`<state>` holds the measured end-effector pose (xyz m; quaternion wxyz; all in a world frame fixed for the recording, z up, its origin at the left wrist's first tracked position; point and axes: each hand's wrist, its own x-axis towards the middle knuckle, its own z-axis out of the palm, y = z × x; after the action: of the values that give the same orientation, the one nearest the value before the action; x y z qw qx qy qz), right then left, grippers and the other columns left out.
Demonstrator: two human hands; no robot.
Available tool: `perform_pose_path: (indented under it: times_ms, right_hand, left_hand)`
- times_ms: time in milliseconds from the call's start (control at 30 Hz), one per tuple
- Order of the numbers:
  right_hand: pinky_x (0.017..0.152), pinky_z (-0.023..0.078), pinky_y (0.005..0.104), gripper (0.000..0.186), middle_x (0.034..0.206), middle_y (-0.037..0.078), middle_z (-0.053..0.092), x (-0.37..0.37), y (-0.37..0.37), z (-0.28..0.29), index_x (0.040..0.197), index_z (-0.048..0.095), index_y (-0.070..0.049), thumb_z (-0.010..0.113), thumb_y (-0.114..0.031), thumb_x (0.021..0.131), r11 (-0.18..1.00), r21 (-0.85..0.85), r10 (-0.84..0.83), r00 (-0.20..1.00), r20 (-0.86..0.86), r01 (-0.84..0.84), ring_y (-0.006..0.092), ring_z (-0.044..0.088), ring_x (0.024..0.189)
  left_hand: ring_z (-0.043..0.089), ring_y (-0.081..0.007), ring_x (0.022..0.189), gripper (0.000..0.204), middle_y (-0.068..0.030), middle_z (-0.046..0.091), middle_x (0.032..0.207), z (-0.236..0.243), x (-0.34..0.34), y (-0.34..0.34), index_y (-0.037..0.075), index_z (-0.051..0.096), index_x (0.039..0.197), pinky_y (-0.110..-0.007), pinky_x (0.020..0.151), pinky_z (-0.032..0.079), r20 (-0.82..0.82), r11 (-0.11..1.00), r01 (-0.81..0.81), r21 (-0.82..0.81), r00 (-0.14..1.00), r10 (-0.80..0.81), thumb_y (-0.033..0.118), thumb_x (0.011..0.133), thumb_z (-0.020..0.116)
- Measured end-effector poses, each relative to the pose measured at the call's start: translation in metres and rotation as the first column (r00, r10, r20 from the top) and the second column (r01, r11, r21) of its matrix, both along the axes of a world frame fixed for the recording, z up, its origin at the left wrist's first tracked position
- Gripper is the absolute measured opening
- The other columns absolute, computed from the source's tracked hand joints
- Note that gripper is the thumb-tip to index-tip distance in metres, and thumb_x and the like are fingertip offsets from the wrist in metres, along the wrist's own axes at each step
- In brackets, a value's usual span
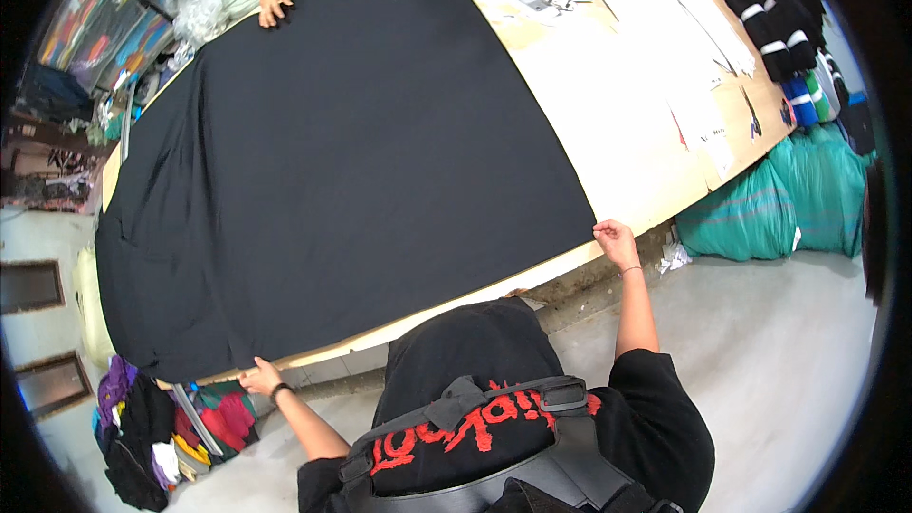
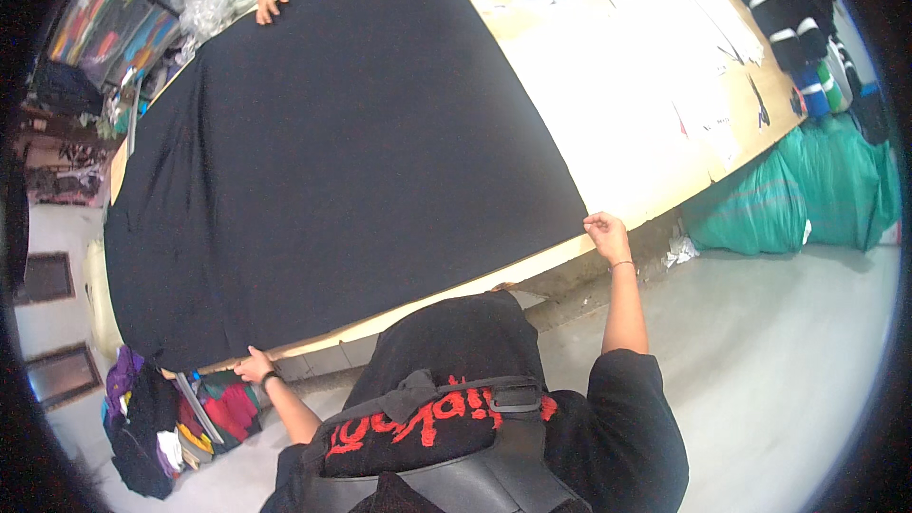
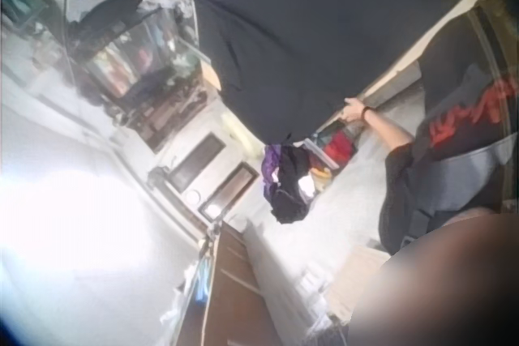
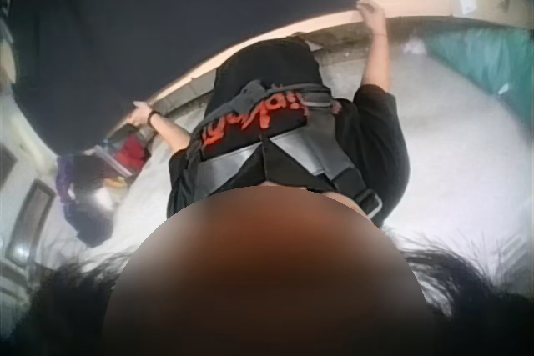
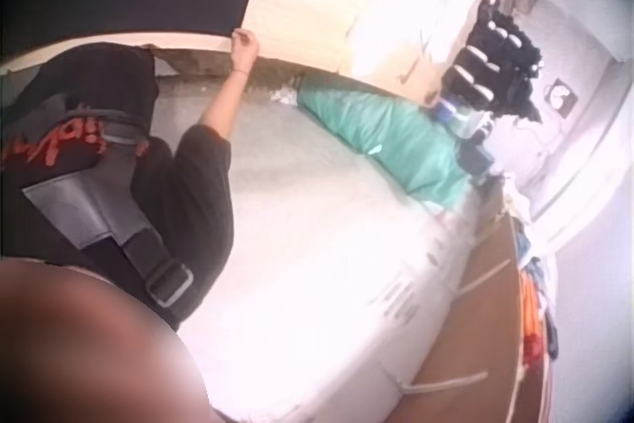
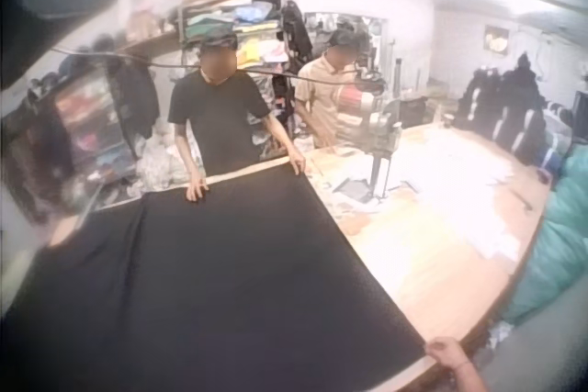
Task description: The person aligns and smooths a large black fabric on a table while a coworker operates an electric fabric cutter to make straight cuts. The person repeatedly lifts and repositions the fabric between cuts.
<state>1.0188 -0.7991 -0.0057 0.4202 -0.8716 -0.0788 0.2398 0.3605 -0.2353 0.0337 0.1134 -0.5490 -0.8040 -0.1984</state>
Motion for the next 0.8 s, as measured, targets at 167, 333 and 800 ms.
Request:
perform_pose_path:
  times_ms: [167, 333, 800]
  right_hand:
    - [0.079, 0.058, 0.03, 0.013, 0.088, 0.006, 0.078, -0.002, 0.005, 0.018, 0.101, 0.08, -0.002, 0.077, -0.006, 0.089, 0.998, -0.061, -0.025, 1.0, -0.003, 0.025, 0.0115, 0.07, 0.081]
    - [0.078, 0.059, 0.0299, 0.014, 0.09, 0.005, 0.079, 0.001, 0.001, 0.028, 0.101, 0.08, -0.002, 0.076, -0.006, 0.089, 0.999, -0.045, -0.021, 0.998, -0.058, 0.019, 0.0122, 0.072, 0.084]
    - [0.124, 0.033, 0.0558, 0.053, 0.165, 0.012, 0.044, -0.006, 0.159, 0.03, 0.152, 0.054, -0.011, 0.058, -0.035, 0.105, 0.855, -0.482, 0.488, 0.61, 0.625, -0.191, 0.0355, 0.037, 0.154]
  left_hand:
    - [0.028, -0.0437, 0.158, 0.07, -0.0206, 0.035, 0.17, 0.008, 0.161, -0.084, 0.008, 0.044, 0.16, -0.06, 0.126, 0.02, -0.137, 0.619, 0.779, -0.096, 0.606, -0.784, 0.035, 0.1, 0.064]
    - [0.012, -0.046, 0.162, 0.076, -0.0222, 0.019, 0.175, -0.012, 0.241, -0.151, 0.012, 0.038, 0.165, -0.063, 0.129, 0.009, 0.158, 0.211, 0.846, -0.489, 0.324, -0.933, 0.046, 0.101, 0.061]
    - [0.005, -0.0478, 0.162, 0.093, -0.0243, 0.011, 0.176, -0.035, 0.225, -0.151, 0.012, 0.032, 0.167, -0.067, 0.127, 0.005, 0.172, 0.176, 0.839, -0.514, 0.302, -0.938, 0.061, 0.094, 0.063]
